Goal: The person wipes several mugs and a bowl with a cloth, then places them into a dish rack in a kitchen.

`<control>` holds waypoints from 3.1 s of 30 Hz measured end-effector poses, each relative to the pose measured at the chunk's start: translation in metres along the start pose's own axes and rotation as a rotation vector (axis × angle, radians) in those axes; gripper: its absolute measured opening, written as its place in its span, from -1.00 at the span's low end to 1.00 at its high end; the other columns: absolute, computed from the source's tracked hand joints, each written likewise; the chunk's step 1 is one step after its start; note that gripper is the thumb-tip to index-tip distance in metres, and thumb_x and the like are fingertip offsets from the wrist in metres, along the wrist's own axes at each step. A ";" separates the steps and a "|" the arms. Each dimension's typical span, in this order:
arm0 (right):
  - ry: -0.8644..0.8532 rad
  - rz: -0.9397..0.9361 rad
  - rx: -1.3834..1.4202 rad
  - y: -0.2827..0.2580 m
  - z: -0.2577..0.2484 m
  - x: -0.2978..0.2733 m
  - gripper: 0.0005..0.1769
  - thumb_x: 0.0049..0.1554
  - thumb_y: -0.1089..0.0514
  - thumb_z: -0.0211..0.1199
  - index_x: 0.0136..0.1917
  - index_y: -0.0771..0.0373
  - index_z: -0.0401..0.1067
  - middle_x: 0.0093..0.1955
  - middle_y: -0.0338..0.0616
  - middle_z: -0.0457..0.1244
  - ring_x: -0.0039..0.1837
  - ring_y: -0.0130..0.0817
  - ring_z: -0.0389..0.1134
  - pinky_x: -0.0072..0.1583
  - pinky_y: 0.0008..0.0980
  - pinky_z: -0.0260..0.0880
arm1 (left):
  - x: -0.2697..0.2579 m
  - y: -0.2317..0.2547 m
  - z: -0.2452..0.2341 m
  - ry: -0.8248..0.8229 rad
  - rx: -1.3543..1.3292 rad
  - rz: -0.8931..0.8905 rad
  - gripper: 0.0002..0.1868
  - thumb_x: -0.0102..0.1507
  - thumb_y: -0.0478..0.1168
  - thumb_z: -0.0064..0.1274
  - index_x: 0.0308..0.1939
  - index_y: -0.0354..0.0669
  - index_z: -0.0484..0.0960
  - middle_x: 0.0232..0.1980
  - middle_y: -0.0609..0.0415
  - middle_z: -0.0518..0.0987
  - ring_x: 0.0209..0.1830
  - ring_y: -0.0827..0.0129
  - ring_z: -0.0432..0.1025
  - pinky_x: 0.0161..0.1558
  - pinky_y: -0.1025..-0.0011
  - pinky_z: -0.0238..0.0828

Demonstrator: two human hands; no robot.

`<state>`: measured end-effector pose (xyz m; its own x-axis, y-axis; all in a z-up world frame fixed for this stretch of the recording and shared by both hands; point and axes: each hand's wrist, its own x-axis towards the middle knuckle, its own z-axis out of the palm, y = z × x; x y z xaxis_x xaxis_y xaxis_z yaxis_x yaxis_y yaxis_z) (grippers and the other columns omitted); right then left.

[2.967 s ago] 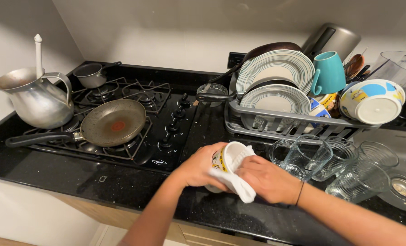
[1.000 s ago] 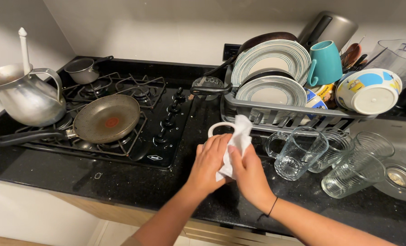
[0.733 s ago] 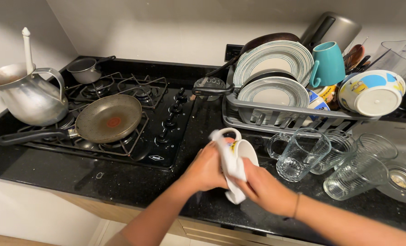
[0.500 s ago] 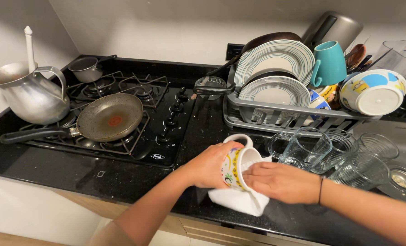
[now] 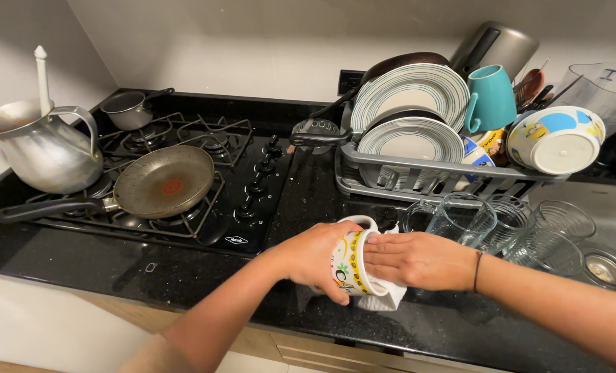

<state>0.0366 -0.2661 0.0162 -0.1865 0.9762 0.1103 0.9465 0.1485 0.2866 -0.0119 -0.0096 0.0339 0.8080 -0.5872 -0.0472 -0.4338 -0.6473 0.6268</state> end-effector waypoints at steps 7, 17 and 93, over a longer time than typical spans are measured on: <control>0.161 0.117 0.156 -0.017 -0.020 0.025 -0.81 0.30 0.28 0.03 0.02 0.34 0.47 -0.01 0.02 0.40 0.22 -0.11 0.42 0.43 -0.03 0.28 | -0.004 -0.018 0.015 0.148 -0.157 0.002 0.19 -0.40 0.01 0.52 0.30 -0.15 0.41 -0.06 -0.07 0.59 0.01 0.08 0.57 0.03 0.21 0.55; 0.128 0.527 0.722 -0.031 0.008 0.031 -0.63 0.35 -0.04 -0.11 -0.14 0.24 0.27 -0.12 0.00 0.29 -0.11 -0.02 0.31 0.01 -0.13 0.30 | 0.001 -0.027 0.041 0.432 0.126 -0.086 0.03 -0.06 0.15 0.30 0.42 -0.11 0.27 0.36 -0.01 0.43 0.36 0.06 0.30 0.16 0.01 0.27; 0.942 1.861 0.855 -0.089 0.100 -0.044 -0.58 0.26 -0.03 0.23 -0.38 0.15 0.36 -0.44 -0.38 0.12 -0.30 -0.55 0.06 -0.25 -0.42 0.08 | 0.126 -0.048 0.170 0.894 -0.267 -0.212 0.01 -0.38 0.06 0.60 0.09 -0.12 0.51 -0.02 0.05 0.51 0.08 0.14 0.46 0.12 0.26 0.38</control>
<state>-0.0130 -0.3060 -0.1095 0.9738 -0.2247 0.0357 -0.0314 -0.2882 -0.9571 0.0430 -0.1356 -0.1346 0.9128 0.1890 0.3620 -0.2277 -0.5004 0.8353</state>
